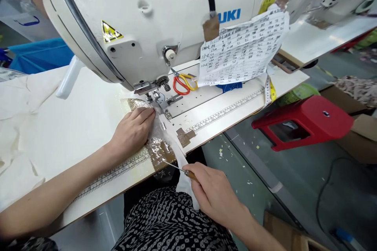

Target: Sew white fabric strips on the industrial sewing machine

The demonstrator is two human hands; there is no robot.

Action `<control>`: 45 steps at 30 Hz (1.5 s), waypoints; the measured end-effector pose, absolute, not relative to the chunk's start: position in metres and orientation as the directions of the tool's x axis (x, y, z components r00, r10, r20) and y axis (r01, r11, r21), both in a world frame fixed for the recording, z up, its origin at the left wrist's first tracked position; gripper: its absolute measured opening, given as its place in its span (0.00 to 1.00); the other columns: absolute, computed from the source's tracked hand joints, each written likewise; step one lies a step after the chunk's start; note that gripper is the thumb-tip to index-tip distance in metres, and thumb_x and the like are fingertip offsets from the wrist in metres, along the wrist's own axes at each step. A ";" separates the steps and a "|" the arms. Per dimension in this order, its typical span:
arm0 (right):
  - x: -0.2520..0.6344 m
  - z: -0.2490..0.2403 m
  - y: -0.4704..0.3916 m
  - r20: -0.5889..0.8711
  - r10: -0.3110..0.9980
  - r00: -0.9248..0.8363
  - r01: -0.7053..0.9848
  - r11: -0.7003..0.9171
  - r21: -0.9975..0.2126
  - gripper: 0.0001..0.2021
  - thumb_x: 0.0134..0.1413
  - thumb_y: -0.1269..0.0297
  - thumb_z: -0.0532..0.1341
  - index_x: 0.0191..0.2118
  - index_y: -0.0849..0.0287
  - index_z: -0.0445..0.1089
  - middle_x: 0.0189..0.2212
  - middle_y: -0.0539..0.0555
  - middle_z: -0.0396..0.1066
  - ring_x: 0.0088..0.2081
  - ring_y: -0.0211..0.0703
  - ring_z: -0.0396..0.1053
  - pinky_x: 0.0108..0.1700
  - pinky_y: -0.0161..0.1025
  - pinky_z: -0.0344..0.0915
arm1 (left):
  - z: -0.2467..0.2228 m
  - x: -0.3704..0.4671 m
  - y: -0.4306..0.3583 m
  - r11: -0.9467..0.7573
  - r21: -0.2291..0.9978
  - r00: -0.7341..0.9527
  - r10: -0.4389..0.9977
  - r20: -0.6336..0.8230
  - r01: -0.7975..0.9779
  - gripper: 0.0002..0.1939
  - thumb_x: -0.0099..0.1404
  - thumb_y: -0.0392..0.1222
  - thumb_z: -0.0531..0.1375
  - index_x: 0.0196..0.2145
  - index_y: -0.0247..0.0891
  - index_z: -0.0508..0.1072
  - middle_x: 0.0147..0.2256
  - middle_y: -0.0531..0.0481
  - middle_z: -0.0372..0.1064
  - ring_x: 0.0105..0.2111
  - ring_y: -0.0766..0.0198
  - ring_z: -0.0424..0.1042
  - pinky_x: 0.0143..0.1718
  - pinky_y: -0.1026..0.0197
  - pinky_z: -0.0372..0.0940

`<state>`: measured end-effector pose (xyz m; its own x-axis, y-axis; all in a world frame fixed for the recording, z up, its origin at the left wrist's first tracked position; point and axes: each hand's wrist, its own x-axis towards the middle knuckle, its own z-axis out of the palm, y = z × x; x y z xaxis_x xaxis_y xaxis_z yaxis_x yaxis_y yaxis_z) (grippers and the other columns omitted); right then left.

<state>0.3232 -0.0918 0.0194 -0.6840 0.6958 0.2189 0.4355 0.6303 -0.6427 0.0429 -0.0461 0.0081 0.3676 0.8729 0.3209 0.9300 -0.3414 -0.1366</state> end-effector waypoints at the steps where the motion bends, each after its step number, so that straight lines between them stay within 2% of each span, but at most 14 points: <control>1: 0.323 0.019 -0.092 0.215 0.700 -0.681 0.430 0.620 -0.656 0.13 0.64 0.76 0.50 0.49 0.57 0.64 0.32 0.51 0.75 0.27 0.38 0.70 0.26 0.34 0.60 | 0.008 0.043 -0.046 -0.341 -0.139 0.368 0.871 0.325 0.930 0.21 0.71 0.28 0.46 0.55 0.22 0.71 0.52 0.33 0.72 0.50 0.49 0.69 0.47 0.51 0.69; 8: 0.319 0.018 -0.088 0.132 0.781 -0.611 0.356 0.419 -0.835 0.12 0.66 0.74 0.51 0.48 0.57 0.68 0.34 0.52 0.75 0.26 0.36 0.66 0.27 0.34 0.59 | 0.008 0.035 -0.041 -0.357 -0.038 0.348 0.876 0.334 0.933 0.22 0.71 0.30 0.46 0.55 0.25 0.72 0.52 0.35 0.73 0.52 0.49 0.70 0.50 0.48 0.70; 11: 0.310 0.014 -0.087 0.008 0.861 -0.508 0.235 0.148 -0.961 0.09 0.67 0.67 0.55 0.45 0.55 0.72 0.32 0.50 0.72 0.24 0.34 0.61 0.26 0.33 0.58 | 0.007 0.027 -0.038 -0.370 0.028 0.343 0.885 0.314 0.929 0.22 0.71 0.32 0.46 0.56 0.26 0.72 0.54 0.36 0.72 0.54 0.47 0.69 0.52 0.44 0.70; 13: 0.301 0.008 -0.090 -0.154 0.884 -0.441 0.041 -0.151 -0.988 0.07 0.64 0.59 0.61 0.41 0.54 0.74 0.29 0.48 0.69 0.25 0.34 0.60 0.26 0.31 0.58 | 0.006 0.021 -0.036 -0.377 0.067 0.340 0.888 0.308 0.924 0.22 0.70 0.31 0.46 0.56 0.24 0.71 0.55 0.35 0.71 0.55 0.47 0.68 0.54 0.43 0.70; 14: 0.296 0.005 -0.093 -0.257 0.868 -0.424 -0.085 -0.321 -0.943 0.09 0.60 0.55 0.64 0.39 0.54 0.75 0.28 0.48 0.67 0.25 0.34 0.60 0.26 0.31 0.58 | 0.006 0.018 -0.035 -0.387 0.084 0.345 0.887 0.308 0.918 0.23 0.69 0.31 0.46 0.57 0.24 0.70 0.56 0.36 0.71 0.56 0.48 0.68 0.56 0.43 0.69; 16: 0.285 0.000 -0.099 -0.450 0.780 -0.435 -0.314 -0.599 -0.736 0.15 0.49 0.51 0.71 0.37 0.54 0.75 0.27 0.47 0.66 0.24 0.33 0.60 0.26 0.30 0.60 | 0.006 0.013 -0.034 -0.418 0.112 0.368 0.877 0.308 0.902 0.24 0.68 0.29 0.46 0.57 0.23 0.69 0.57 0.36 0.70 0.57 0.49 0.67 0.59 0.43 0.67; 18: 0.277 -0.003 -0.104 -0.561 0.680 -0.472 -0.419 -0.733 -0.536 0.19 0.40 0.51 0.76 0.37 0.55 0.75 0.27 0.46 0.67 0.25 0.32 0.61 0.27 0.29 0.61 | 0.006 0.010 -0.035 -0.449 0.120 0.397 0.866 0.305 0.886 0.25 0.67 0.28 0.46 0.58 0.24 0.68 0.58 0.36 0.69 0.59 0.50 0.66 0.61 0.43 0.66; 19: 0.274 -0.003 -0.107 -0.581 0.649 -0.491 -0.424 -0.761 -0.491 0.20 0.38 0.52 0.77 0.37 0.55 0.75 0.28 0.46 0.67 0.25 0.32 0.62 0.27 0.29 0.61 | 0.005 0.009 -0.036 -0.459 0.112 0.410 0.861 0.302 0.881 0.25 0.67 0.28 0.46 0.58 0.24 0.68 0.58 0.36 0.68 0.60 0.50 0.65 0.61 0.43 0.65; 21: 0.272 -0.002 -0.109 -0.573 0.641 -0.510 -0.388 -0.766 -0.512 0.20 0.40 0.52 0.77 0.37 0.56 0.76 0.29 0.47 0.67 0.27 0.32 0.63 0.28 0.29 0.62 | 0.005 0.011 -0.038 -0.458 0.072 0.421 0.859 0.292 0.886 0.25 0.66 0.27 0.46 0.58 0.23 0.68 0.59 0.34 0.67 0.60 0.49 0.64 0.61 0.43 0.65; 25: 0.274 0.002 -0.106 -0.504 0.735 -0.453 -0.275 -0.653 -0.705 0.18 0.49 0.49 0.72 0.39 0.56 0.75 0.30 0.47 0.66 0.28 0.32 0.61 0.29 0.29 0.61 | 0.006 0.020 -0.038 -0.377 -0.014 0.367 0.889 0.273 0.926 0.25 0.65 0.25 0.47 0.57 0.23 0.68 0.58 0.32 0.66 0.59 0.45 0.63 0.57 0.43 0.68; 32: 0.265 0.008 -0.086 -0.321 0.860 -0.396 -0.136 -0.401 -0.906 0.15 0.59 0.48 0.63 0.42 0.55 0.71 0.29 0.47 0.63 0.26 0.34 0.56 0.27 0.32 0.57 | 0.008 0.022 -0.025 -0.330 -0.040 0.326 0.893 0.309 0.943 0.23 0.65 0.26 0.48 0.55 0.30 0.72 0.53 0.33 0.67 0.53 0.43 0.63 0.50 0.42 0.70; 35: 0.261 0.012 -0.076 -0.257 0.888 -0.381 -0.082 -0.309 -0.947 0.14 0.61 0.51 0.61 0.43 0.55 0.71 0.31 0.49 0.65 0.28 0.36 0.60 0.30 0.34 0.61 | 0.007 0.018 -0.024 -0.355 0.019 0.328 0.881 0.341 0.935 0.23 0.65 0.26 0.48 0.54 0.33 0.72 0.49 0.34 0.68 0.49 0.46 0.64 0.47 0.44 0.70; 40: 0.261 0.014 -0.069 -0.220 0.902 -0.372 -0.004 -0.239 -0.971 0.11 0.62 0.55 0.59 0.43 0.54 0.70 0.31 0.49 0.66 0.31 0.38 0.63 0.34 0.34 0.64 | 0.007 0.011 -0.026 -0.496 0.114 0.417 0.815 0.403 0.861 0.23 0.65 0.24 0.47 0.52 0.37 0.69 0.46 0.39 0.69 0.46 0.53 0.65 0.47 0.48 0.71; 45: 0.256 0.017 -0.063 -0.197 0.897 -0.397 0.027 -0.203 -0.979 0.10 0.63 0.56 0.57 0.44 0.55 0.69 0.32 0.49 0.67 0.29 0.37 0.61 0.32 0.34 0.63 | 0.006 0.010 -0.024 -0.453 0.065 0.395 0.832 0.390 0.889 0.19 0.66 0.27 0.49 0.51 0.38 0.68 0.48 0.40 0.68 0.47 0.52 0.66 0.47 0.47 0.70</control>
<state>0.2561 -0.0627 0.0171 -0.3966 0.8967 -0.1967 0.0267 -0.2029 -0.9788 0.0103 -0.0242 0.0060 0.3954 0.8317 0.3899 0.8891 -0.4531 0.0650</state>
